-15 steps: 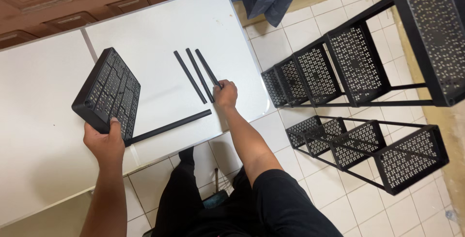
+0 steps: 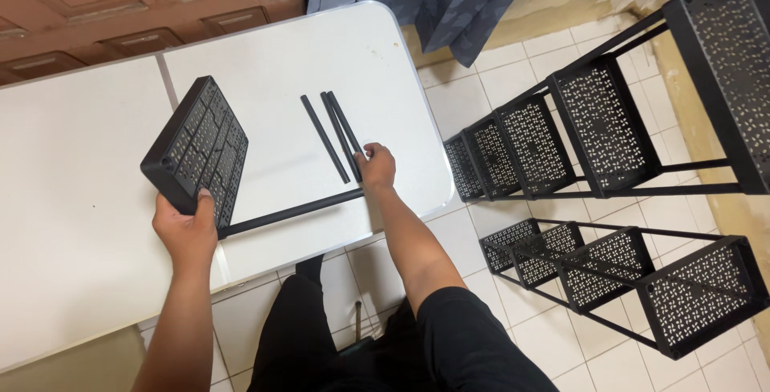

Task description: The person assembles a black perforated metal shelving unit by inserting vertical poles into the corner holes of the shelves. They handle multiple shelves and poles, aligning and securing them to build the frame.

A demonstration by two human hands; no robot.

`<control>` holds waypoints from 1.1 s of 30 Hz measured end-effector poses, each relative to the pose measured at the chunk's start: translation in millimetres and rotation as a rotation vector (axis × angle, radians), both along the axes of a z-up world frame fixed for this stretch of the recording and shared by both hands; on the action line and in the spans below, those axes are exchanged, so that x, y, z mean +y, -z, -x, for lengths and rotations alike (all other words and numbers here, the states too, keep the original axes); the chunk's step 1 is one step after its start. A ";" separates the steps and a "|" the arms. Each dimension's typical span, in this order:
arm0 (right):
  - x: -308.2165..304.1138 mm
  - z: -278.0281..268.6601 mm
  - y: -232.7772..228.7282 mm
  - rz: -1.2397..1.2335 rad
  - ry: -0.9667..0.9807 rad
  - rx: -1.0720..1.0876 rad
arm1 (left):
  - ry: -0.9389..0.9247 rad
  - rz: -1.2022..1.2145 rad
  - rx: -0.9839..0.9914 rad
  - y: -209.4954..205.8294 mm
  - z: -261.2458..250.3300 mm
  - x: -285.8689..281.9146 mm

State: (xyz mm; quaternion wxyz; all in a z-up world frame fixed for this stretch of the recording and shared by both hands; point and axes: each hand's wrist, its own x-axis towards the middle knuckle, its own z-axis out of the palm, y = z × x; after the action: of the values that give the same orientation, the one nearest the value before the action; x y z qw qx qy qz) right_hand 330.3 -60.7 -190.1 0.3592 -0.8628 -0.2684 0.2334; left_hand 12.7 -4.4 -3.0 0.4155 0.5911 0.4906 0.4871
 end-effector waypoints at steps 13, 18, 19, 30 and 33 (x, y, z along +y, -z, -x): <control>-69.6 -66.9 -66.2 -0.115 -0.185 0.383 | 0.045 -0.095 -0.012 -28.8 -9.0 -30.4; -103.4 -87.9 -182.8 0.013 -0.430 0.540 | 0.077 -0.062 0.012 -51.8 -11.9 -44.4; -109.4 -90.8 -209.0 -0.011 -0.440 0.507 | 0.082 -0.054 0.018 -56.6 -13.2 -48.2; -219.2 -12.1 -415.9 -0.306 -0.766 -0.508 | 0.269 -0.080 0.110 -142.6 -72.5 -83.0; -234.7 21.3 -421.3 -0.201 -0.816 -0.663 | 0.329 -0.014 0.143 -164.3 -99.1 -97.1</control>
State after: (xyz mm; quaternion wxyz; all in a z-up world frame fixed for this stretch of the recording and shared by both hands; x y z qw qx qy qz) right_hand 309.0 -295.4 231.2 0.2161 -0.6772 -0.7021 0.0422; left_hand 111.8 -101.5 161.3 0.4499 0.6993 0.4121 0.3726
